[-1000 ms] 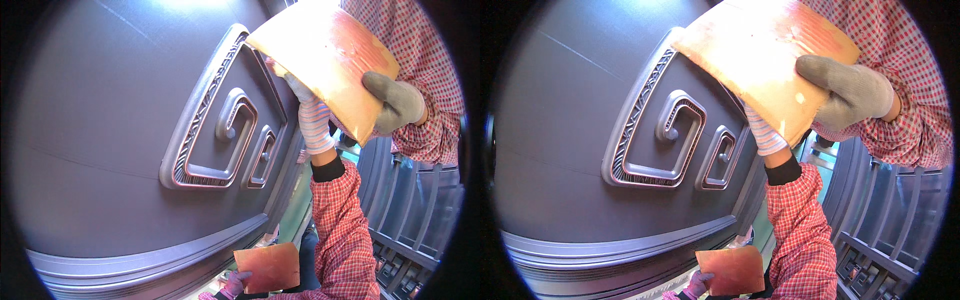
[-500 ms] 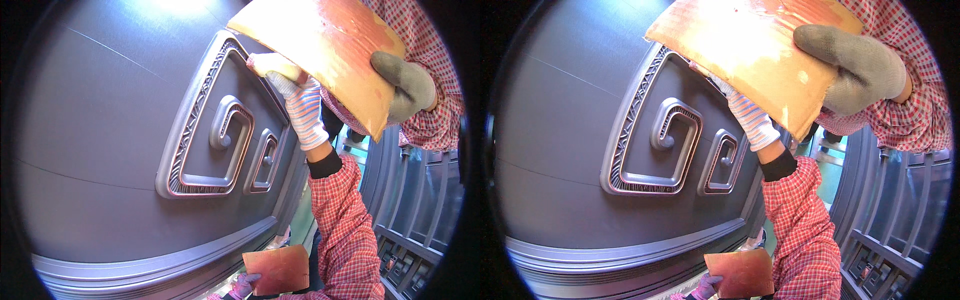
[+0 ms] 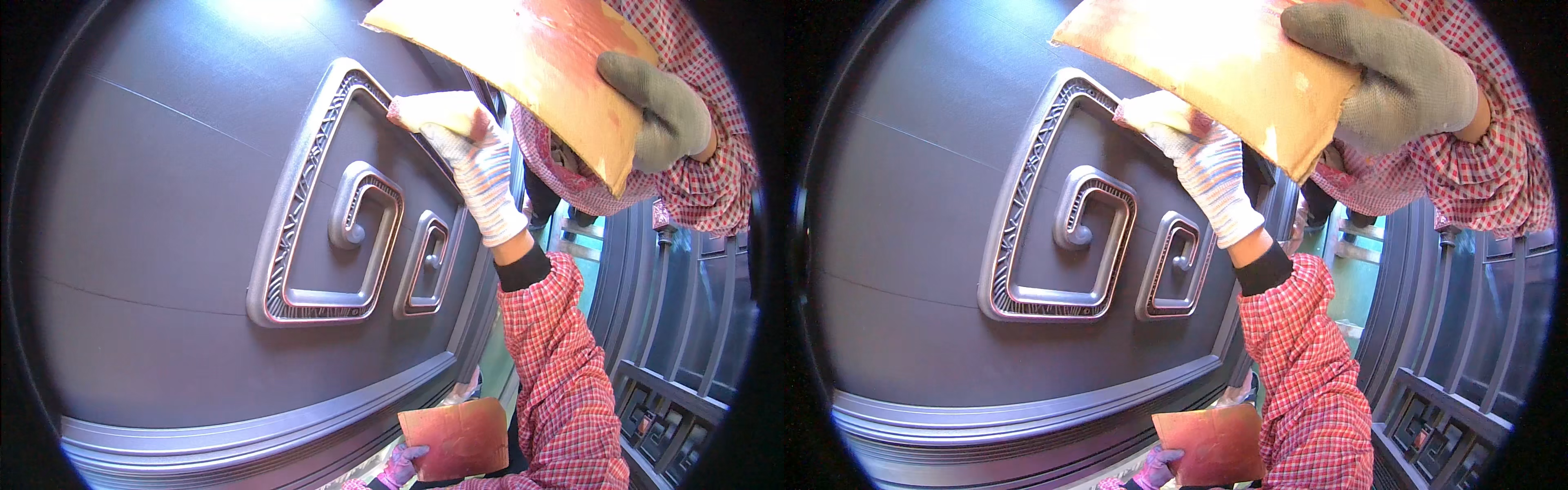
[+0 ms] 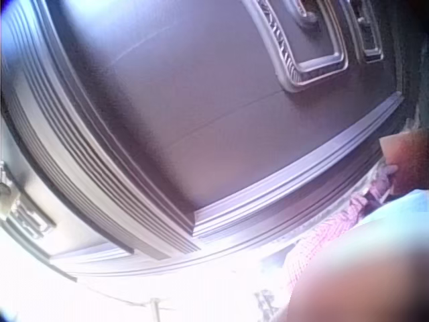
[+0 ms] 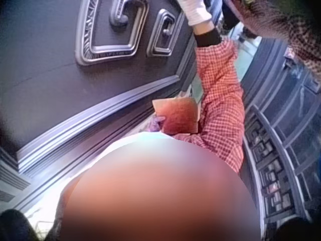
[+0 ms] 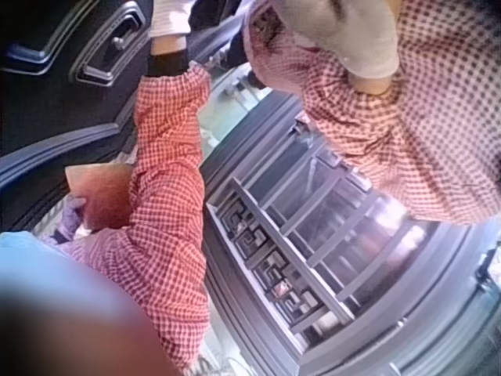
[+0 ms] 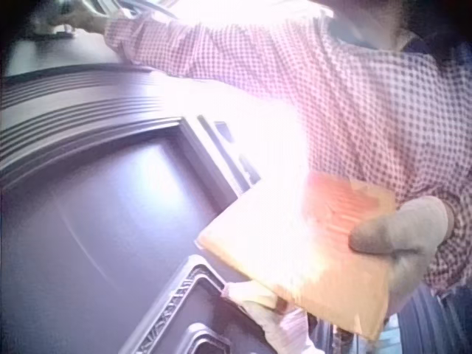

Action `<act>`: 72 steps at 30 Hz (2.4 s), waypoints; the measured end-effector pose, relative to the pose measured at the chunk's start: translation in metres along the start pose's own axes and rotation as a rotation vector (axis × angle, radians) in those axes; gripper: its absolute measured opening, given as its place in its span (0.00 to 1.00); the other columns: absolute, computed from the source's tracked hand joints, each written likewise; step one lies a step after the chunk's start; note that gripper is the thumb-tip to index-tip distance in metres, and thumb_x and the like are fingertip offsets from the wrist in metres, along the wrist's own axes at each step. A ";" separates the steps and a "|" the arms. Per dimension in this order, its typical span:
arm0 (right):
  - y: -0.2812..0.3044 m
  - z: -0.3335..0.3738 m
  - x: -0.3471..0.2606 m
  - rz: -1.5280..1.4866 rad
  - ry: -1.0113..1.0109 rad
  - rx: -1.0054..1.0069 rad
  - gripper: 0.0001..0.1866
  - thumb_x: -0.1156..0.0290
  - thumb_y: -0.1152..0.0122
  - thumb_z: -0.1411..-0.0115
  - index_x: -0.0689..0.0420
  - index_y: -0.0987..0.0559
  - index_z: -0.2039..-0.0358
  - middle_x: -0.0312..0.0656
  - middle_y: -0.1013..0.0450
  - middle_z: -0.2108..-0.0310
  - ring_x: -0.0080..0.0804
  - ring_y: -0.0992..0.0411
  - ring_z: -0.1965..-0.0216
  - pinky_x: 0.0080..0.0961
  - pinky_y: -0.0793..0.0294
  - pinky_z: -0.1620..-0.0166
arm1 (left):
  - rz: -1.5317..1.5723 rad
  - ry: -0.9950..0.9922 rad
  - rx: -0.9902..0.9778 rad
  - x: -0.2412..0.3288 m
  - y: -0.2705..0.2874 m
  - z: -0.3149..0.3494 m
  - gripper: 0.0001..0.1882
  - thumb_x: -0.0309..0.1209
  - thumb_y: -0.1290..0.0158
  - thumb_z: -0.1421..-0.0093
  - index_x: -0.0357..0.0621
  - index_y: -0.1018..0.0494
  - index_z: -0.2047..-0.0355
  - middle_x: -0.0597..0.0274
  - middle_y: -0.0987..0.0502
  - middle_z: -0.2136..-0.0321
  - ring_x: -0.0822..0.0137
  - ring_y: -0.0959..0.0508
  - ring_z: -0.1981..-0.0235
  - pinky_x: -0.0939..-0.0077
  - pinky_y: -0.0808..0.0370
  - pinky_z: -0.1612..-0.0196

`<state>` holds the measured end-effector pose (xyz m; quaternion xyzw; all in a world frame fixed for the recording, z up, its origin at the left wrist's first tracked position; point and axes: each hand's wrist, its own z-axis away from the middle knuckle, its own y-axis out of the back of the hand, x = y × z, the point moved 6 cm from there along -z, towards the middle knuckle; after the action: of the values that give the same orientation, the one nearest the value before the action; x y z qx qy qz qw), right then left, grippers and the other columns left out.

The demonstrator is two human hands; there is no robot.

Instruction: The person uses a sponge to apply a reddish-brown finish to the recessed decorative patterns on a large dark wooden panel. They repeatedly dip the sponge into a small container to reload the finish and continue working on the panel's details.

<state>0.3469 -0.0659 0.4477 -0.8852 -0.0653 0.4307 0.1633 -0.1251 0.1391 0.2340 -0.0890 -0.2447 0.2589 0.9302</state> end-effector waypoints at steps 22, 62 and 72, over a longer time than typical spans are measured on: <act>0.025 0.019 0.017 -0.130 -0.094 0.060 0.15 0.73 0.34 0.49 0.61 0.22 0.61 0.39 0.23 0.63 0.24 0.27 0.62 0.23 0.30 0.55 | -0.094 -0.021 0.014 -0.002 0.001 -0.002 0.16 0.24 0.49 0.49 0.33 0.27 0.58 0.55 0.23 0.61 0.63 0.23 0.60 0.71 0.28 0.52; 0.116 0.130 0.112 -0.030 -0.455 0.170 0.18 0.74 0.31 0.53 0.60 0.24 0.60 0.37 0.25 0.62 0.25 0.27 0.59 0.21 0.29 0.53 | -0.222 -0.015 0.077 0.014 -0.035 0.005 0.19 0.25 0.50 0.48 0.34 0.29 0.55 0.55 0.24 0.58 0.62 0.24 0.57 0.69 0.31 0.49; 0.235 0.310 0.033 0.352 -0.959 0.275 0.22 0.74 0.32 0.54 0.61 0.25 0.57 0.36 0.24 0.63 0.24 0.27 0.62 0.20 0.29 0.56 | -0.054 -0.049 -0.061 0.018 -0.055 0.020 0.22 0.26 0.49 0.48 0.37 0.31 0.51 0.57 0.25 0.56 0.62 0.25 0.54 0.66 0.32 0.47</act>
<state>0.1181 -0.2061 0.1634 -0.5568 0.0743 0.8127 0.1550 -0.0973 0.1025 0.2749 -0.1043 -0.2775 0.2284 0.9273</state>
